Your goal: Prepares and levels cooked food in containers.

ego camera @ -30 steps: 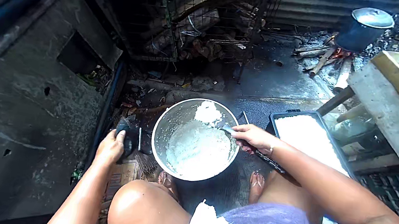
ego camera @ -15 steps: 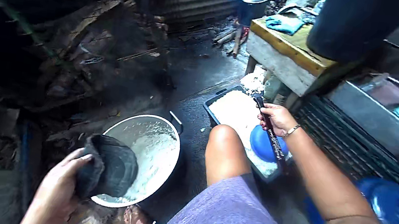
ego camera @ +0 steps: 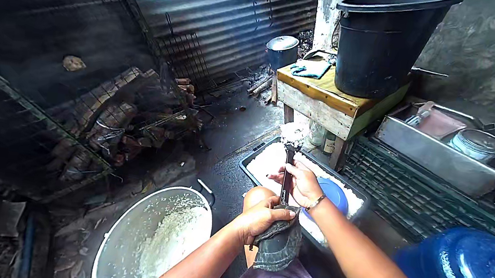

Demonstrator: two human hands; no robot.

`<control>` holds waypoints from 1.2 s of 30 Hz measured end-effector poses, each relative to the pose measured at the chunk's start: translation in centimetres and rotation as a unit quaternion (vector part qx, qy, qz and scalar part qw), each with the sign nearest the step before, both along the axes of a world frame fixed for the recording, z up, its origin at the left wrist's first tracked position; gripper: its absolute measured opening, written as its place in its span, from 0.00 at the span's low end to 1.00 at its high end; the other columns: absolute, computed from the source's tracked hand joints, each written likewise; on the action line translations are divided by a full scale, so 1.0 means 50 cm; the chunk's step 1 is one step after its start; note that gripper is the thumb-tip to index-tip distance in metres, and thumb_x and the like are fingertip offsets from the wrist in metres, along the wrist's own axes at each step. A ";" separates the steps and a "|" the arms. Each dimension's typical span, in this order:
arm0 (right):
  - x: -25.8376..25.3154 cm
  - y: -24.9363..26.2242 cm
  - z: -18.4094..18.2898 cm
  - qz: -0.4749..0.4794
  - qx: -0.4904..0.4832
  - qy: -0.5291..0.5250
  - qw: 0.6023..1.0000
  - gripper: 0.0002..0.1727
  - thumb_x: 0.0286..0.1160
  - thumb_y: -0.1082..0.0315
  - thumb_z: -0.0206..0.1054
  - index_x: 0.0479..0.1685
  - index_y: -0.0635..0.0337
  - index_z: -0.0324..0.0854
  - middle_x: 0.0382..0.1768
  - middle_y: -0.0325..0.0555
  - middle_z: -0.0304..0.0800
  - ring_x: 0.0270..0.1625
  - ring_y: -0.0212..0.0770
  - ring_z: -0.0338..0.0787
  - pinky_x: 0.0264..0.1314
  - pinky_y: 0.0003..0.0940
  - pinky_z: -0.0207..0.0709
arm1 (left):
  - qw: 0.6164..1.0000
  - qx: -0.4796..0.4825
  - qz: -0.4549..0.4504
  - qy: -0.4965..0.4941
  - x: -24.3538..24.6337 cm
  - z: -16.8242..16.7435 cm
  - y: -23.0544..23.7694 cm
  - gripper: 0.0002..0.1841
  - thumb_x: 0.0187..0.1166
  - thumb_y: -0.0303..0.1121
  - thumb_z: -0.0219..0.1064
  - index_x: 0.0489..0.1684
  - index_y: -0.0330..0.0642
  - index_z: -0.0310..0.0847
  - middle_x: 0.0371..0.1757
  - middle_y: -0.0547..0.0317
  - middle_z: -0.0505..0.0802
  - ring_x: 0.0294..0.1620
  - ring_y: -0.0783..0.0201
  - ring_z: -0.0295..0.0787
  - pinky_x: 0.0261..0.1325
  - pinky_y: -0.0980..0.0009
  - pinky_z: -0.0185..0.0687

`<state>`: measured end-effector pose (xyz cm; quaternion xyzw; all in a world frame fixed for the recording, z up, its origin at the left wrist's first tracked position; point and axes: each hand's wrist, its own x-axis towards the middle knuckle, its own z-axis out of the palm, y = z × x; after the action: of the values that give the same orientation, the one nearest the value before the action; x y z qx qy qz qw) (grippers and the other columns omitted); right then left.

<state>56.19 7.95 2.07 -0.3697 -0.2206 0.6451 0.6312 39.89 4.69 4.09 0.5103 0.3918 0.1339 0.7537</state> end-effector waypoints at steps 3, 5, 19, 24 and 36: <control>0.066 0.005 -0.048 0.076 0.076 -0.208 0.972 0.20 0.96 0.65 0.48 0.74 0.70 0.71 0.54 0.57 0.92 0.51 0.46 0.95 0.61 0.41 0.88 | 0.998 0.058 -0.001 0.033 -0.020 0.012 -0.001 0.23 0.79 0.30 0.70 0.72 0.36 0.72 0.51 0.49 0.93 0.47 0.60 0.94 0.55 0.62 0.92; 0.126 0.006 -0.113 0.080 0.085 -0.442 0.889 0.22 0.95 0.59 0.52 0.71 0.67 0.78 0.57 0.56 0.92 0.55 0.45 0.94 0.65 0.44 0.86 | 0.995 0.080 -0.003 0.066 -0.049 0.029 -0.005 0.24 0.78 0.30 0.70 0.73 0.38 0.73 0.54 0.51 0.94 0.48 0.60 0.95 0.55 0.62 0.93; 0.152 -0.039 -0.389 0.200 -0.151 -0.825 0.507 0.56 0.73 0.53 0.73 1.00 0.42 0.38 0.97 0.64 0.31 0.94 0.80 0.36 0.83 0.88 0.39 | 0.977 0.140 0.103 0.121 -0.343 0.104 -0.030 0.28 0.60 0.41 0.79 0.64 0.51 0.82 0.48 0.66 0.96 0.44 0.71 0.95 0.49 0.74 0.92; 0.174 -0.036 -0.308 0.182 -0.143 -0.832 0.505 0.52 0.74 0.54 0.67 0.99 0.48 0.42 0.97 0.60 0.38 0.93 0.76 0.48 0.80 0.84 0.52 | 0.959 0.161 0.173 0.157 -0.500 0.079 -0.070 0.25 0.55 0.46 0.83 0.55 0.58 0.86 0.42 0.72 0.96 0.40 0.76 0.94 0.44 0.77 0.92; 0.208 0.045 0.034 -0.076 -0.001 -0.744 0.664 0.39 0.77 0.76 0.57 0.93 0.59 0.55 0.78 0.75 0.75 0.80 0.71 0.77 0.79 0.73 0.68 | 0.936 0.049 0.209 0.280 -0.775 0.006 -0.138 0.28 0.67 0.29 0.74 0.71 0.42 0.78 0.44 0.54 0.96 0.39 0.65 0.94 0.46 0.67 0.92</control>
<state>66.59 10.20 3.78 -0.7428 -0.5875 0.1057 0.3032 1.12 -2.19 4.39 0.4699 0.6777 0.1592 0.5427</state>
